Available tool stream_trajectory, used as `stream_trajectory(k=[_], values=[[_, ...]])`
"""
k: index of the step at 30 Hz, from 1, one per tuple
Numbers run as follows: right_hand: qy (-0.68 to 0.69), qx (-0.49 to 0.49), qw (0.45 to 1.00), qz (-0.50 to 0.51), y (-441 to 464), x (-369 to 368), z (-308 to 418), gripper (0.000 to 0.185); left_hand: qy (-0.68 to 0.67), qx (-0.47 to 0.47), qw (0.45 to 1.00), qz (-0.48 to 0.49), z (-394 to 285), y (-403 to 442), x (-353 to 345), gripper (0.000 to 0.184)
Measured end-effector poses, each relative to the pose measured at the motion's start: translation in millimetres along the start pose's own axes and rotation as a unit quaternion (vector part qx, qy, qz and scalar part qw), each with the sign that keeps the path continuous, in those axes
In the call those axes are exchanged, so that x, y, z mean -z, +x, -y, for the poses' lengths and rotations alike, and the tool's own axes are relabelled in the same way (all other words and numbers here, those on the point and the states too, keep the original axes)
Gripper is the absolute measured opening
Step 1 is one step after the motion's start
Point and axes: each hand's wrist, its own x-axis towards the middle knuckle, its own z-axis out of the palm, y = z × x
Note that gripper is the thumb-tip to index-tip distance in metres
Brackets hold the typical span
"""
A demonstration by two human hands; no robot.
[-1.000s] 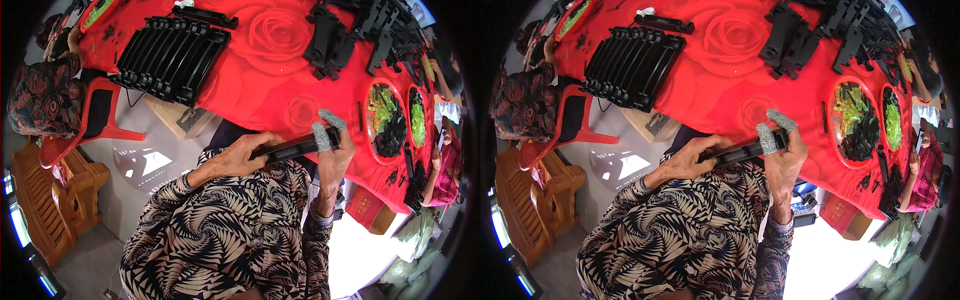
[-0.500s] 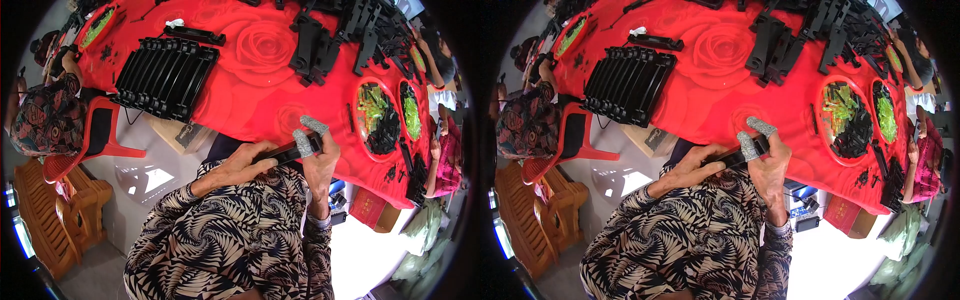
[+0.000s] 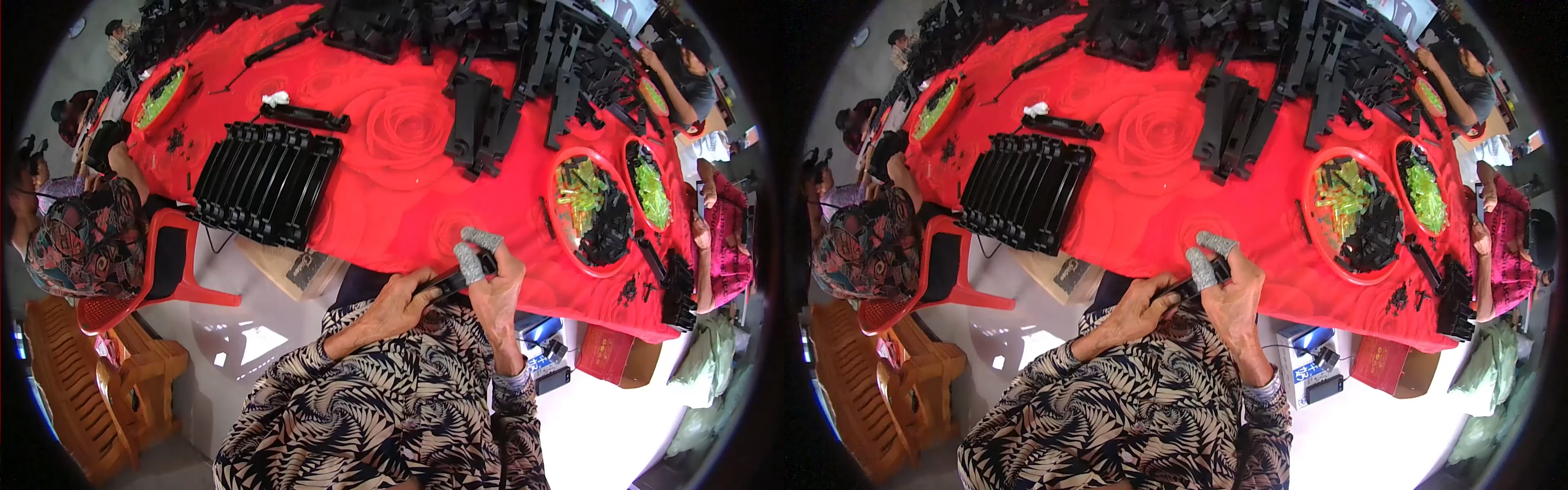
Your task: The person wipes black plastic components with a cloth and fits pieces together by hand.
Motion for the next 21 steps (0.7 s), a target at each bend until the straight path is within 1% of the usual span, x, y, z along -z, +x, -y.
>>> stream_trajectory(k=[1, 2, 3, 5, 6, 7, 9, 10, 11, 13, 14, 15, 17, 18, 19, 21], values=[[0.001, -0.004, 1.000, 0.008, 0, 2, 2, 0.024, -0.005, 0.005, 1.000, 0.004, 1, 1, 0, 0.015], [0.009, -0.050, 0.998, 0.032, -2, 7, 8, 0.027, -0.032, 0.042, 0.998, 0.021, 2, 2, 1, 0.015], [0.012, -0.078, 0.995, 0.058, -4, 12, 8, 0.029, -0.026, 0.031, 0.998, 0.039, 4, 3, 5, 0.017], [0.037, -0.084, 0.992, 0.090, -9, 21, -4, 0.029, 0.032, 0.011, 0.998, 0.047, -10, 1, 17, 0.019], [0.029, -0.069, 0.994, 0.085, -13, 25, -6, 0.027, 0.069, 0.015, 0.994, 0.086, -21, 0, 27, 0.025], [0.028, -0.096, 0.992, 0.081, -17, 27, -7, 0.024, 0.070, 0.005, 0.994, 0.085, -26, 0, 31, 0.025], [0.036, -0.106, 0.990, 0.084, -23, 28, -15, 0.023, 0.112, -0.033, 0.989, 0.088, -31, -6, 33, 0.032], [0.036, -0.103, 0.990, 0.090, -23, 28, -16, 0.023, 0.094, -0.024, 0.988, 0.119, -31, -7, 33, 0.037], [0.037, -0.097, 0.991, 0.087, -20, 28, -15, 0.023, 0.074, -0.020, 0.989, 0.126, -32, -8, 30, 0.037], [0.016, -0.038, 0.996, 0.074, -15, 26, -11, 0.024, -0.009, 0.003, 0.988, 0.155, -28, -5, 26, 0.039], [0.023, -0.043, 0.996, 0.076, -11, 25, -11, 0.025, -0.140, 0.072, 0.973, 0.171, -9, -4, 20, 0.042], [0.024, -0.044, 0.996, 0.076, -6, 23, -8, 0.025, -0.139, 0.073, 0.973, 0.172, -10, -2, 24, 0.042], [0.066, -0.041, 0.996, 0.053, 6, 19, 0, 0.025, -0.304, 0.138, 0.914, 0.230, -13, 6, 32, 0.041], [0.053, -0.056, 0.992, 0.101, 13, 23, -5, 0.040, -0.302, 0.135, 0.917, 0.224, -19, 9, 34, 0.043], [0.054, -0.055, 0.991, 0.106, 19, 22, -6, 0.040, -0.304, 0.135, 0.917, 0.219, -18, 13, 35, 0.043], [0.177, -0.005, 0.983, 0.049, 31, 19, -3, 0.063, -0.393, 0.106, 0.900, 0.158, -13, 20, 38, 0.044]])
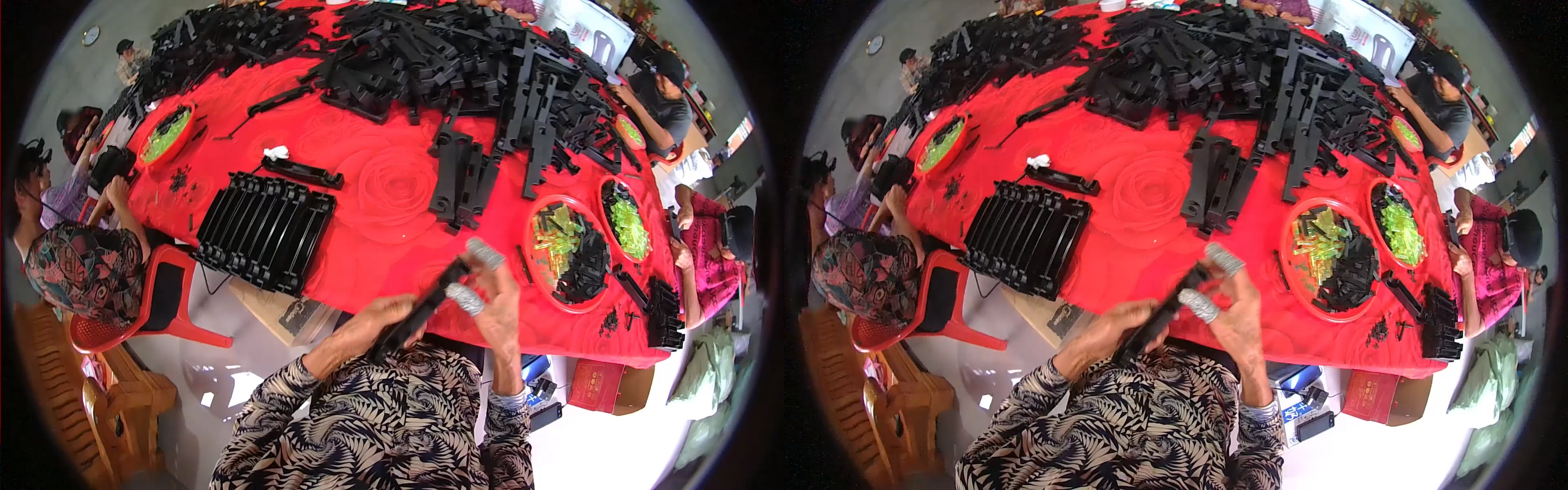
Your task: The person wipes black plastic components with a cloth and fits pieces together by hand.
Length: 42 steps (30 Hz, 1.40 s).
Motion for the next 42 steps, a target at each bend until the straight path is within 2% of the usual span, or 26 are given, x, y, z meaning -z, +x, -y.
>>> stream_trajectory(k=[1, 2, 3, 5, 7, 10, 14, 16, 18, 19, 20, 22, 23, 26, 28, 30, 31, 36, 38, 42], values=[[-0.047, 0.027, 0.999, 0.000, 4, 3, 5, 0.071, -0.069, -0.010, 0.997, -0.017, -9, 0, -1, 0.052], [-0.092, 0.049, 0.995, 0.003, 7, 8, 10, 0.079, -0.087, 0.003, 0.992, -0.087, -16, 2, -2, 0.055], [-0.092, 0.050, 0.994, -0.012, 7, 8, 13, 0.080, -0.166, -0.028, 0.979, -0.113, -15, 6, 1, 0.055], [-0.071, 0.005, 0.997, -0.028, -2, 6, 12, 0.068, -0.197, -0.099, 0.972, -0.075, -18, 9, 12, 0.052], [-0.084, -0.032, 0.995, -0.051, -14, 5, 2, 0.049, -0.221, -0.110, 0.964, -0.099, -20, 10, 14, 0.051], [-0.066, -0.049, 0.997, -0.012, -22, -2, -11, 0.044, -0.250, -0.125, 0.954, -0.104, -16, 11, 21, 0.047], [-0.105, -0.035, 0.994, -0.004, -27, -16, -7, 0.036, -0.241, -0.129, 0.957, -0.097, -7, 9, 27, 0.042], [-0.124, -0.019, 0.992, -0.002, -27, -24, 0, 0.034, -0.206, -0.105, 0.962, -0.144, -7, 7, 23, 0.038], [-0.180, 0.044, 0.983, 0.018, -27, -32, 8, 0.036, -0.194, -0.108, 0.963, -0.151, -3, 6, 19, 0.038], [-0.201, 0.076, 0.975, 0.060, -26, -33, 10, 0.044, -0.181, -0.110, 0.964, -0.159, -2, 6, 17, 0.037], [-0.202, 0.079, 0.974, 0.061, -25, -38, 13, 0.044, -0.181, -0.113, 0.964, -0.158, -1, 6, 14, 0.037], [-0.291, 0.123, 0.947, 0.064, -25, -51, 20, 0.058, -0.173, -0.093, 0.963, -0.183, 0, 8, 7, 0.031], [-0.337, 0.111, 0.930, 0.099, -26, -52, 21, 0.069, -0.175, -0.089, 0.960, -0.198, -3, 5, 1, 0.026], [-0.371, 0.090, 0.916, 0.124, -28, -58, 13, 0.072, -0.150, -0.100, 0.960, -0.216, 4, 8, -2, 0.024], [-0.366, 0.098, 0.916, 0.132, -30, -58, 7, 0.077, -0.132, -0.104, 0.957, -0.239, 5, 7, -6, 0.022], [-0.288, 0.011, 0.945, 0.152, -33, -60, 4, 0.081, -0.115, -0.076, 0.958, -0.251, 9, 6, -4, 0.022], [-0.327, 0.040, 0.931, 0.155, -33, -60, 0, 0.083, -0.108, -0.088, 0.958, -0.249, 10, 7, -6, 0.022], [-0.392, 0.113, 0.903, 0.137, -36, -58, -6, 0.081, -0.017, -0.094, 0.960, -0.264, 27, 12, -5, 0.024], [-0.356, 0.042, 0.923, 0.138, -40, -58, -10, 0.079, -0.004, -0.103, 0.956, -0.276, 28, 14, -7, 0.025], [-0.356, 0.041, 0.925, 0.129, -45, -58, -13, 0.076, 0.038, -0.098, 0.953, -0.284, 21, 11, -13, 0.028]])
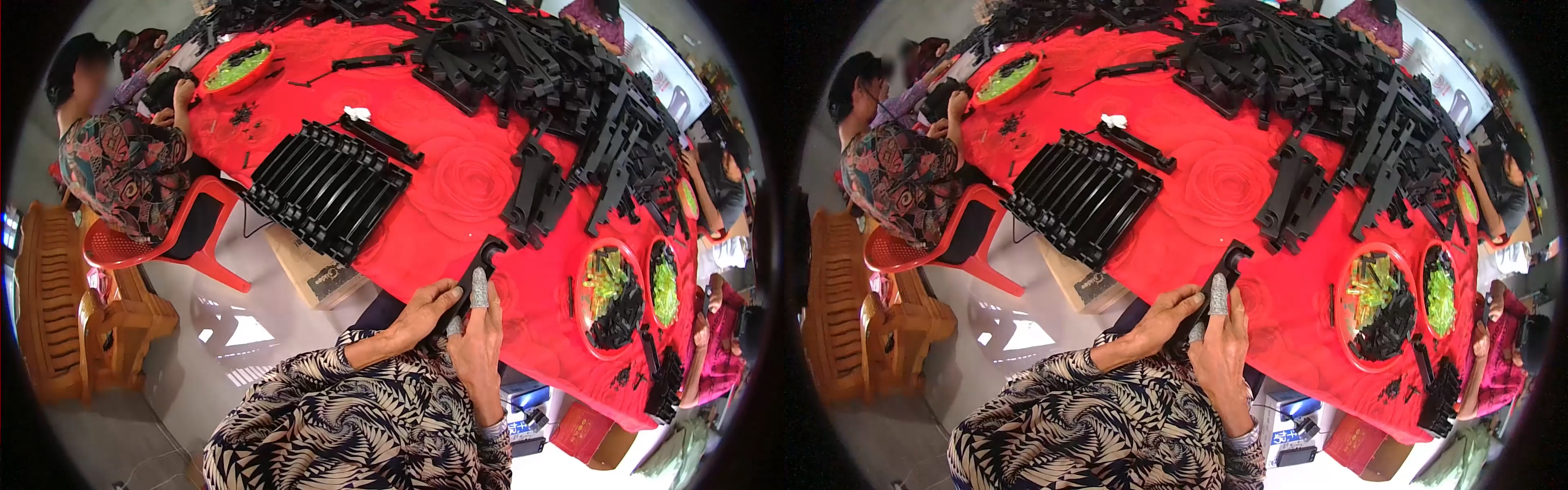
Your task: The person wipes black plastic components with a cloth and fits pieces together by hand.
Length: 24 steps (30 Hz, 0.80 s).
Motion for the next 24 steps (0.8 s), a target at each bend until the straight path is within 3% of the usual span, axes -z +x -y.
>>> stream_trajectory(k=[8, 11, 18, 24], values=[[-0.042, 0.030, 0.999, -0.015, -1, -1, 2, 0.075, 0.029, -0.052, 0.998, -0.016, 13, 2, -1, 0.026], [-0.044, 0.035, 0.998, -0.042, -1, 2, 10, 0.067, 0.025, -0.072, 0.997, -0.007, 14, 1, -3, 0.024], [-0.028, 0.043, 0.997, -0.060, -2, -1, 7, 0.066, -0.033, -0.044, 0.998, -0.009, 12, -1, -2, 0.024], [-0.045, 0.064, 0.995, -0.065, -5, -3, 2, 0.067, 0.032, -0.043, 0.999, -0.007, 11, 0, 3, 0.024]])
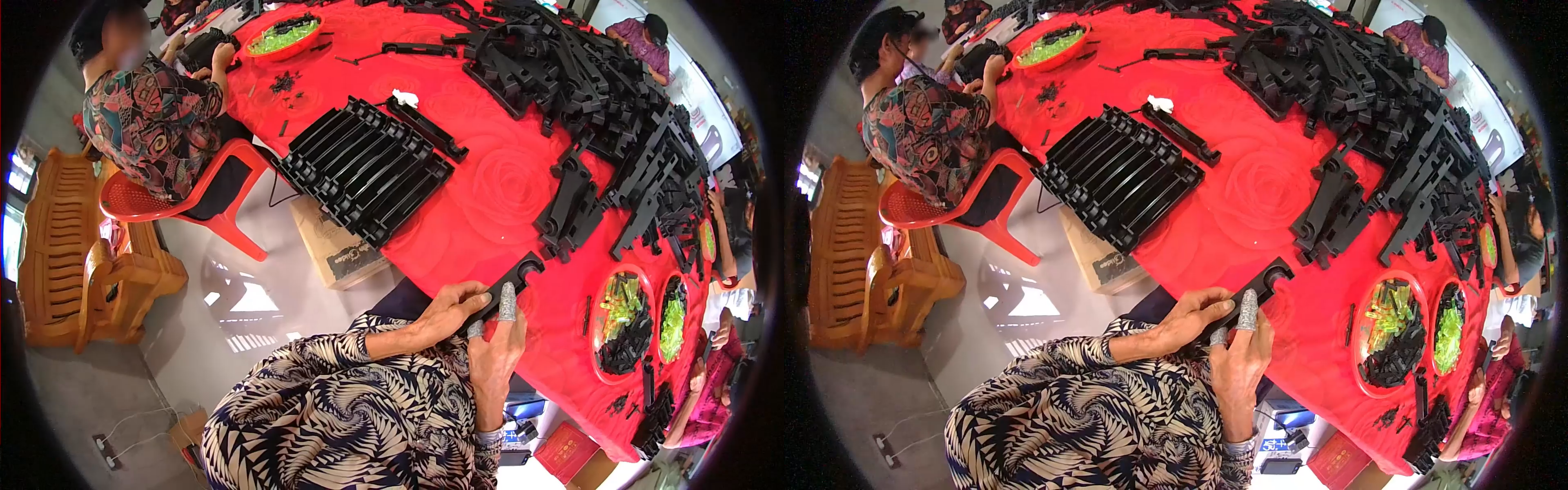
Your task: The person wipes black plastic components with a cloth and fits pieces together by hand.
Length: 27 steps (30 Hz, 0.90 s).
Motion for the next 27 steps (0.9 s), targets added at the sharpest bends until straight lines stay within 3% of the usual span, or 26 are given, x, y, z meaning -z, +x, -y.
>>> stream_trajectory(k=[5, 12, 14, 22, 24, 27], values=[[0.048, -0.064, 0.996, 0.031, -1, 4, -1, 0.072, 0.000, 0.006, 1.000, 0.005, -3, 1, 0, 0.022], [0.007, -0.004, 0.999, 0.045, 5, 9, -1, 0.071, 0.030, 0.017, 0.999, 0.001, -5, 2, 0, 0.021], [0.003, -0.064, 0.996, 0.059, 10, 11, 4, 0.067, 0.048, 0.017, 0.998, 0.021, -1, 5, 2, 0.019], [0.006, -0.080, 0.996, 0.047, 10, 2, -11, 0.072, 0.080, 0.013, 0.996, 0.031, -1, 12, 1, 0.023], [0.006, -0.033, 0.999, 0.042, 12, 1, -17, 0.076, 0.091, 0.029, 0.995, 0.037, -7, 13, 0, 0.025], [0.031, -0.079, 0.994, 0.062, 15, 7, -21, 0.075, 0.116, 0.074, 0.986, 0.094, -23, 12, 3, 0.030]])
